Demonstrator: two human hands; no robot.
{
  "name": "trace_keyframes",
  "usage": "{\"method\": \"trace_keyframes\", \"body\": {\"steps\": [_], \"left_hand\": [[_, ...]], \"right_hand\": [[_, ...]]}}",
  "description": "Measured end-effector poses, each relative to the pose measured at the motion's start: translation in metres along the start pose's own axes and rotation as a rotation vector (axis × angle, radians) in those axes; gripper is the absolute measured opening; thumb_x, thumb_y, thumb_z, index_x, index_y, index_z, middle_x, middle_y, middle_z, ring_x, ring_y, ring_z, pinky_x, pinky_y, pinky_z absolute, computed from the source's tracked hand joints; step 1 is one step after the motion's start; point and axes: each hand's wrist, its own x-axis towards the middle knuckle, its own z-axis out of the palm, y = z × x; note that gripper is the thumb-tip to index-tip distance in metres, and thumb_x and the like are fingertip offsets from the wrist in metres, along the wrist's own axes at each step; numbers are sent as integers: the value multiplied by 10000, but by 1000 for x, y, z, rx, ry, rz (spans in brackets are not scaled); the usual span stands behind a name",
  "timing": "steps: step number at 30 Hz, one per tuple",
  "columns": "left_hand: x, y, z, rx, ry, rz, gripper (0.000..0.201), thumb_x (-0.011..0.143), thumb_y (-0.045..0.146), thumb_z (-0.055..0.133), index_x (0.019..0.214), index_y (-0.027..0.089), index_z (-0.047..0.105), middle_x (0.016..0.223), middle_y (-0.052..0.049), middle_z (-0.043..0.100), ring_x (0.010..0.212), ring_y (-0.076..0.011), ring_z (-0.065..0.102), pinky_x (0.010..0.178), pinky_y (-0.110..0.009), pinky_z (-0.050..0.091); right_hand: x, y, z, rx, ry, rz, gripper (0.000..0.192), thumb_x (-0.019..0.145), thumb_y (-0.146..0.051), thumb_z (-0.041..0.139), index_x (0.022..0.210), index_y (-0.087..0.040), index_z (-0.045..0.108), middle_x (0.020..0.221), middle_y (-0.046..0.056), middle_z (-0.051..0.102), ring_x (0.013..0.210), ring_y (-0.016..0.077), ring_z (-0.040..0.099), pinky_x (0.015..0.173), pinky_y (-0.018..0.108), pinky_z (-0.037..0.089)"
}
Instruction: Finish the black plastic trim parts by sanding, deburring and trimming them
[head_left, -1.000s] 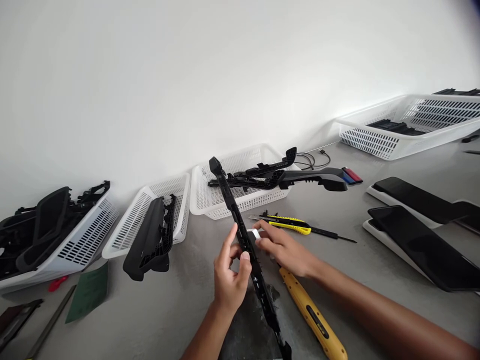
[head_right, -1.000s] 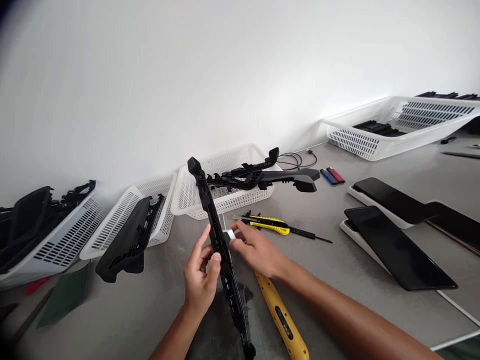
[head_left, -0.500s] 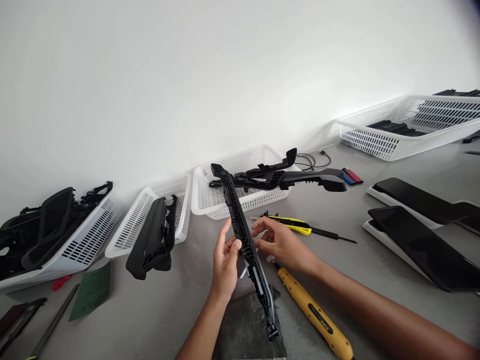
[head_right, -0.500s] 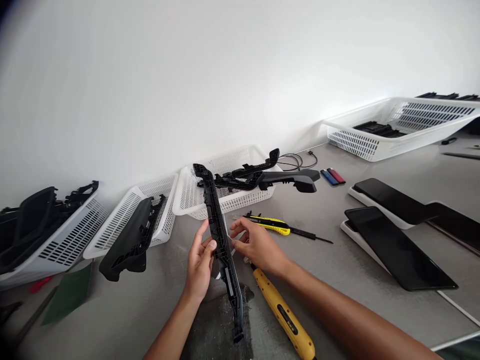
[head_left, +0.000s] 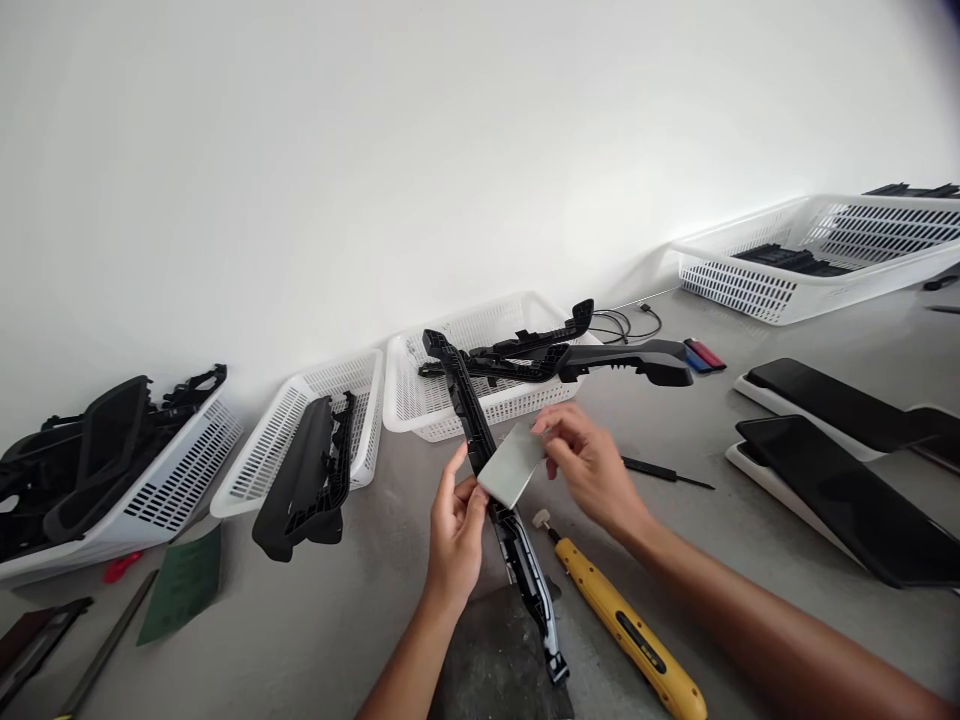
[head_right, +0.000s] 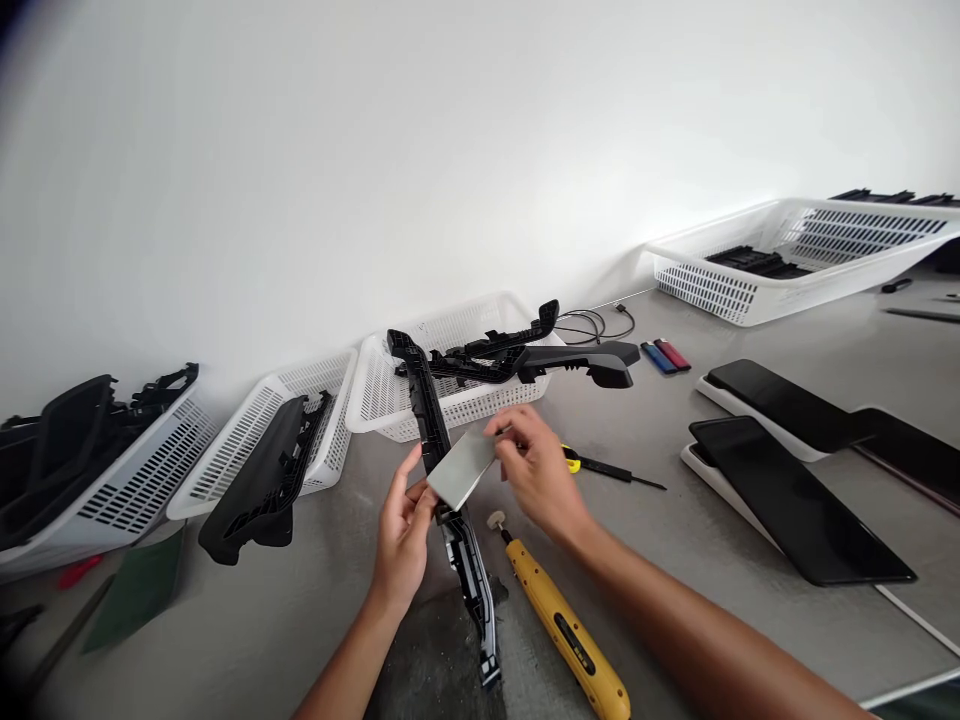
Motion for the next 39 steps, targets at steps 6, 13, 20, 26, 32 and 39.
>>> {"method": "trace_keyframes", "body": {"steps": [6,13,20,26,32,39], "left_hand": [[-6,-4,4,36,-48,17,706,1026,588,644,1588,211,440,1022,-80,779,914,-237,743,823,-339,593],[-11,-3,5,165,-65,54,660,1047,569,611,1586,217,468,878,-29,719,794,-213,678,734,-317,550],[-14,-2,7,123,-97,53,623,1048,551,618,1580,263,470,1064,-86,773,971,-256,737,860,-356,578],[-15,1,8,107,14,64,651,1035,539,648,1594,244,491,903,-41,743,786,-209,679,756,-318,548],[-14,2,10,0,60,19,697,992,561,708,1574,228,520,1021,-95,797,973,-268,763,903,-360,587],[-5,4,6,-190,102,-66,746,954,542,766,1598,257,522,1251,-108,806,1256,-316,723,1030,-362,564]], "right_hand": [[-15,-10,10,-191,-308,62,424,899,-563,712,1085,-232,524,1045,55,656,891,233,595,759,363,488],[-8,-6,3,-305,-300,104,533,883,-667,698,1114,-224,512,1038,66,680,852,235,595,765,375,469],[-18,-10,10,-164,-333,80,520,948,-722,616,1092,-237,498,1013,42,639,843,220,581,733,347,460],[-12,1,8,-278,-247,106,537,952,-749,595,1060,-235,488,1005,47,654,871,240,590,756,359,447],[-16,-5,10,-241,-296,50,533,945,-717,630,1120,-234,486,1048,56,666,896,245,606,759,356,465],[-3,5,3,-333,-142,97,582,868,-663,735,1202,-229,540,1127,89,705,956,290,654,830,413,497]]}}
